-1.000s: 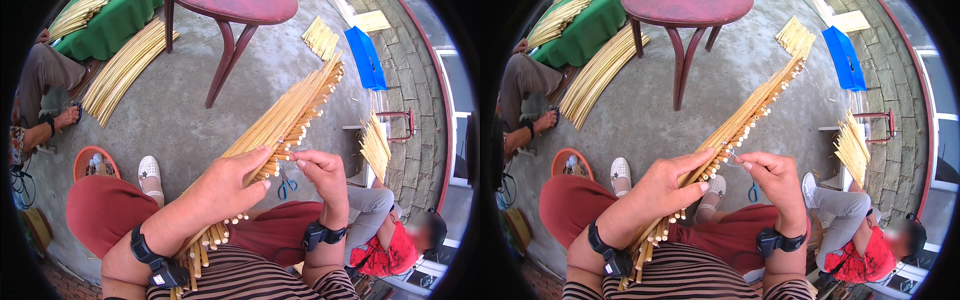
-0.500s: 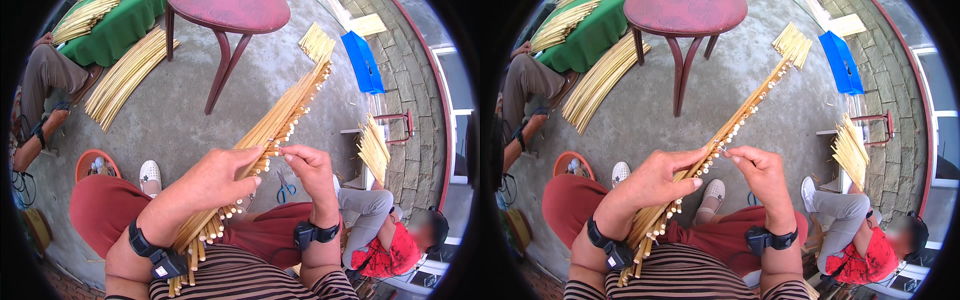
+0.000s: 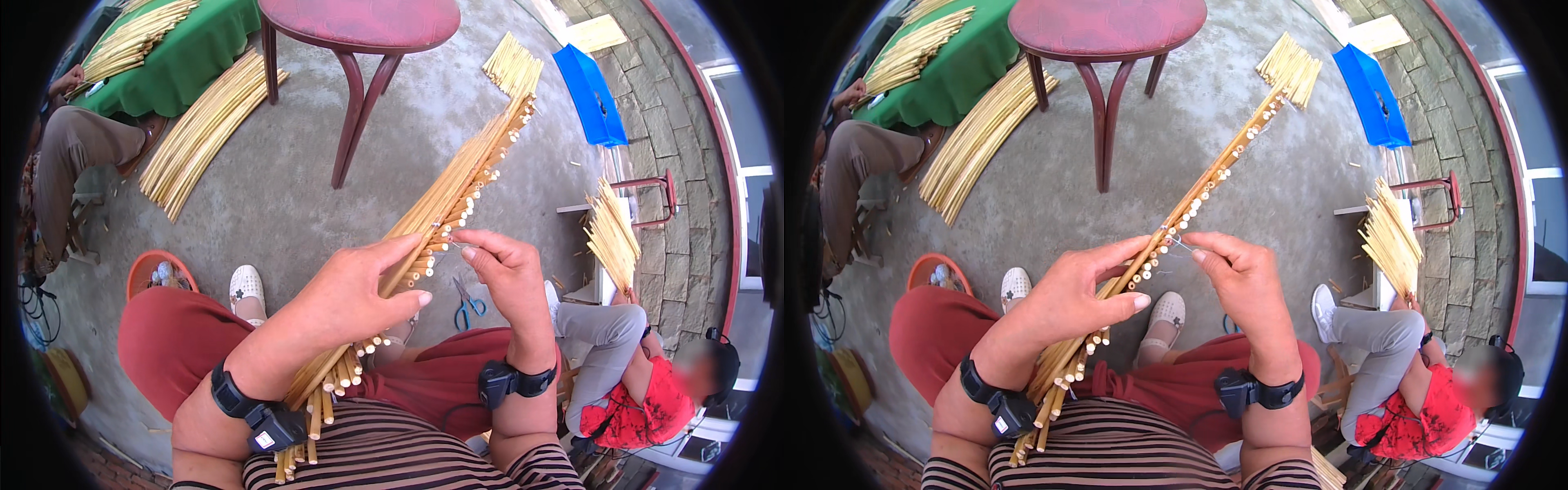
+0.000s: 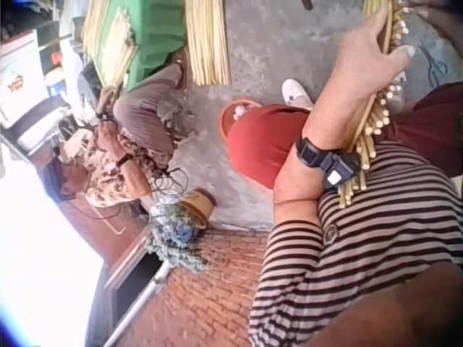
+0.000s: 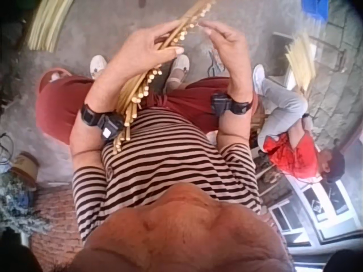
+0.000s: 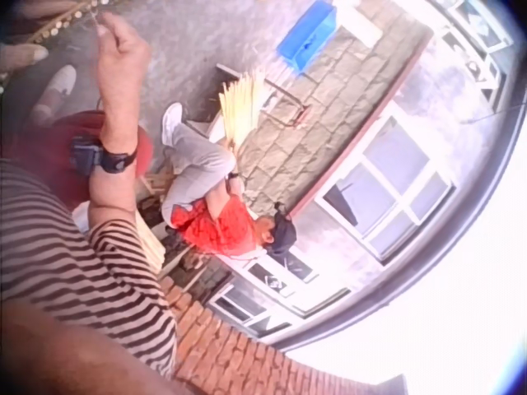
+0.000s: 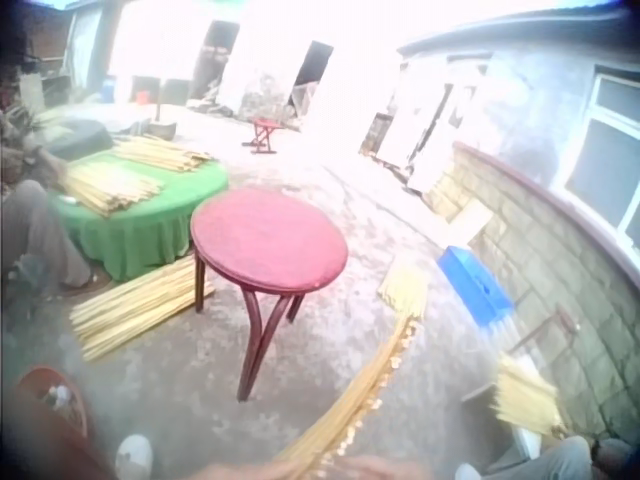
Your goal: The person weaves a bamboo mat by hand and with a needle, threading a string through rows of bamboo sticks, tying knots, and cutting the string with scissors.
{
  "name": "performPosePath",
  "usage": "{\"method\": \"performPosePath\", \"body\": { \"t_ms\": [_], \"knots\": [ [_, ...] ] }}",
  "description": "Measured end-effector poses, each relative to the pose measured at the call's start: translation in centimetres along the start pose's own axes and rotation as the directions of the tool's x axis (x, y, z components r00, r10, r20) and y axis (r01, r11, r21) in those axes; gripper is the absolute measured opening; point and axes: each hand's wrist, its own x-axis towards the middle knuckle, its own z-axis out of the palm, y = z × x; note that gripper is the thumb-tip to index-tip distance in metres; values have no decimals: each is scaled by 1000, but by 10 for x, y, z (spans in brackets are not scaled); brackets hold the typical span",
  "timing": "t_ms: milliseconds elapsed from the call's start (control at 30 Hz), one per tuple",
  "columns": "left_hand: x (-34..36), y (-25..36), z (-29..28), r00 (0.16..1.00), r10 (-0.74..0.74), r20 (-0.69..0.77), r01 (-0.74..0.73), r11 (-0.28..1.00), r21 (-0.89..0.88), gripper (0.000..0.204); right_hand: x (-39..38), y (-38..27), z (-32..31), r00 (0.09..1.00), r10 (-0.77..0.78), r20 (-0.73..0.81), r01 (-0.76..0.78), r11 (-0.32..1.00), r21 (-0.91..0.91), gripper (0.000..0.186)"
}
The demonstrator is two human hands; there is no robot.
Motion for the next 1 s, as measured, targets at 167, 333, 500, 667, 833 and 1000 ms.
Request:
{"method": "performPosePath", "body": {
  "t_ms": [167,333,500,667,833,1000],
  "knots": [
    [4,-2,-4,1000,25,-3,-24,992,121,56,-1,2,2,1000,-12,11,12,1000,2,17],
    [9,21,-11,981,-146,124,111,962,250,58,0,3,4,996,-76,-50,77,997,14,15],
    [8,10,-12,991,-94,94,73,977,201,58,3,5,10,984,-149,-94,147,989,-29,15],
    [10,13,-10,986,-127,111,105,978,180,58,7,1,12,965,-233,-117,215,966,-145,15],
    [11,-3,-3,999,-4,41,-2,990,144,55,8,-12,15,977,-166,-136,127,957,-261,12],
    [7,12,-1,999,-9,46,0,979,206,63,8,-15,8,990,-96,-99,57,938,-341,10]
  ]
}}
